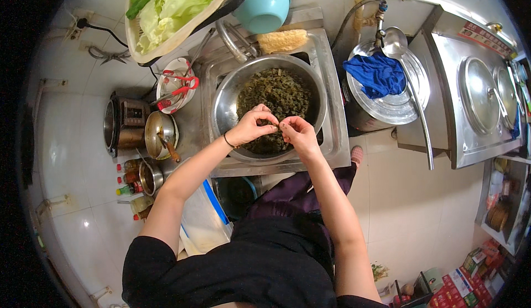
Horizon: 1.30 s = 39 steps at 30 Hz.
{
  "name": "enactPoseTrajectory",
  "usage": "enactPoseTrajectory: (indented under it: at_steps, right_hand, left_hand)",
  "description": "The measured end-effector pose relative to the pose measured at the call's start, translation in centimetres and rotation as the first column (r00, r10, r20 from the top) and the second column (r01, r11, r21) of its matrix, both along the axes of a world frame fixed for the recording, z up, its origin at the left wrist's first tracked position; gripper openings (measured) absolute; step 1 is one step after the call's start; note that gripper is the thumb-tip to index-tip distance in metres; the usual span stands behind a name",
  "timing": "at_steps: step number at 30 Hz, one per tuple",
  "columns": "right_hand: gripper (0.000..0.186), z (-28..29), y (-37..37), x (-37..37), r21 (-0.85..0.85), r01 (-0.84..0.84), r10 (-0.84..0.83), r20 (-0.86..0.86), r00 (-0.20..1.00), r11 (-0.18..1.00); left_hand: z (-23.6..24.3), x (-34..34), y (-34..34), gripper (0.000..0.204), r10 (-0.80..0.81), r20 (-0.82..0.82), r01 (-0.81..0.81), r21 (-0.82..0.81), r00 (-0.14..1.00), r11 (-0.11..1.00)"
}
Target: The person washes a large quantity of dark green leafy vegetables in a metal bowl placed in a kitchen sink. They repeatedly submerge, agitate, and lift handfuls of the vegetables under running water, then return them to the bowl. The process continues throughout the clip with no visible final state change.
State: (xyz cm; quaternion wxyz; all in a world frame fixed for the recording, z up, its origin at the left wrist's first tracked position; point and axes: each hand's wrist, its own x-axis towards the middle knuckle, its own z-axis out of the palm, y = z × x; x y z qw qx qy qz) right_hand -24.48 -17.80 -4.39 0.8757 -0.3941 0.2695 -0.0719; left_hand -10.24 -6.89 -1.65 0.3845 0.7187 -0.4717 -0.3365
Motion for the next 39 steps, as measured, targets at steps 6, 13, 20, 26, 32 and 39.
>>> enactPoseTrajectory:
  at_steps: [6, 13, 20, 26, 32, 39]
  right_hand:
    - [0.003, -0.2, -1.2, -1.5, 0.271, 0.075, -0.090, 0.044, 0.995, 0.960]
    - [0.004, -0.4, -2.2, -3.0, 0.296, 0.095, -0.113, 0.044, 0.993, 0.950]
    - [0.005, -0.9, -2.1, -3.6, 0.315, 0.101, -0.120, 0.041, 0.992, 0.944]
    - [0.005, -0.7, -1.9, -3.5, 0.323, 0.099, -0.124, 0.058, 0.991, 0.941]
    - [0.006, -0.4, -2.0, -3.3, 0.318, 0.097, -0.123, 0.063, 0.990, 0.943]
    - [0.006, -0.2, -2.3, -3.5, 0.324, 0.112, -0.125, 0.021, 0.992, 0.939]
  left_hand:
    - [0.7, 0.8, 0.4, 0.023, 0.020, -0.153, -0.002, 0.116, 0.988, 0.993]
    - [0.1, 3.5, 1.1, 0.079, -0.221, 0.237, 0.022, 0.634, 0.946, 0.773]
    - [-1.9, -2.5, -0.7, 0.126, -0.154, 0.230, -0.137, 0.879, 0.961, 0.457]
    - [-4.2, -3.7, -1.3, 0.065, 0.126, 0.451, -0.439, 0.703, 0.884, 0.559]
    - [-5.5, -1.2, -2.4, 0.054, 0.396, 0.219, -0.451, 0.493, 0.892, 0.744]
    - [2.0, 2.9, -6.1, 0.072, 0.152, -0.322, 0.059, 0.562, 0.934, 0.825]
